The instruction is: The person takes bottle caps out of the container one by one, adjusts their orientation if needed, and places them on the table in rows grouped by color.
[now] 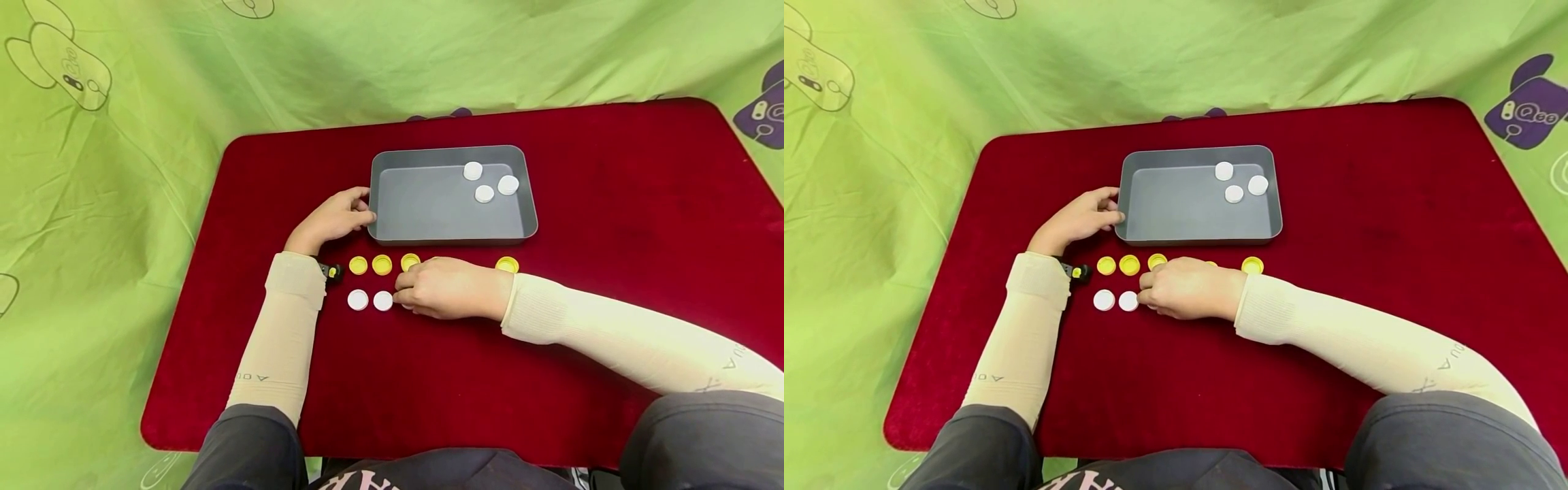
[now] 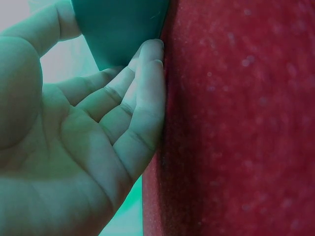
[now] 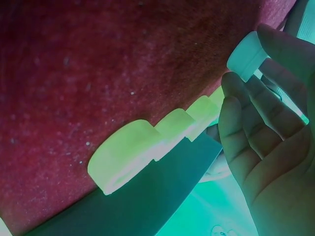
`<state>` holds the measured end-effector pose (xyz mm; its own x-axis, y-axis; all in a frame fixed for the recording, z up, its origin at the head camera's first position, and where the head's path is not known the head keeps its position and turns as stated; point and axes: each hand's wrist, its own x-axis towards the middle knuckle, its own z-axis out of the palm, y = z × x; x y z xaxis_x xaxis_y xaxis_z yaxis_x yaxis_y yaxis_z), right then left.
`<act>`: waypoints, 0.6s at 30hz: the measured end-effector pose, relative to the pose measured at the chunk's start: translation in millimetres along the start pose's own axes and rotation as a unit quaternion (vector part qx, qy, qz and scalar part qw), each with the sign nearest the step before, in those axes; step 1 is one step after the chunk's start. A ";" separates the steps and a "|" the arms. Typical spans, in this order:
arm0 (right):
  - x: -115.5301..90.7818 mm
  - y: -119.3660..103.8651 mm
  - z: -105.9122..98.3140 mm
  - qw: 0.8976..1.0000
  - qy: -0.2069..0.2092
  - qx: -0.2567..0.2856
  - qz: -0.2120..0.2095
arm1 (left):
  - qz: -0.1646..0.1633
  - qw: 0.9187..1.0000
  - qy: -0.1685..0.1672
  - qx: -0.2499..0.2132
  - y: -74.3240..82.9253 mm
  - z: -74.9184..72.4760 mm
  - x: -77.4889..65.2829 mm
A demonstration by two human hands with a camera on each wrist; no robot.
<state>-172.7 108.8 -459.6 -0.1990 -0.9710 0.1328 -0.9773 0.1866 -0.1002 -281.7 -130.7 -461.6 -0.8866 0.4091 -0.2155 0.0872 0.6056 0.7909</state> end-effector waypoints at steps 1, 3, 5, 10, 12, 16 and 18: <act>-0.1 -0.2 -0.6 1.000 -0.001 -0.001 0.000 | 0.000 1.000 0.000 -0.001 0.0 -0.1 0.3; -0.2 -0.6 -1.7 1.000 -0.002 -0.001 0.001 | 0.000 1.000 -0.001 -0.003 -0.3 -0.2 0.5; -0.2 -0.7 -2.5 1.000 -0.003 -0.001 0.002 | 0.000 1.000 -0.001 -0.003 -0.2 -0.3 0.6; -0.7 -0.3 -5.2 1.000 -0.001 0.000 0.002 | -0.002 1.000 -0.002 -0.003 0.8 -0.4 0.5; -1.3 0.4 -6.1 1.000 -0.001 -0.001 0.002 | -0.002 1.000 -0.002 -0.002 1.3 -0.3 0.4; -2.6 1.7 -9.1 1.000 -0.002 -0.002 0.008 | -0.002 1.000 -0.001 -0.001 0.8 -0.3 0.5; -3.2 2.0 -10.4 1.000 -0.003 -0.001 0.010 | -0.003 1.000 0.000 0.000 0.6 -0.3 0.5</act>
<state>-174.8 113.8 -450.0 -0.2178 -0.9681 0.1241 -0.9734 0.2062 -0.0999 -282.2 -130.4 -461.1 -0.8872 0.4055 -0.2200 0.0820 0.6079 0.7898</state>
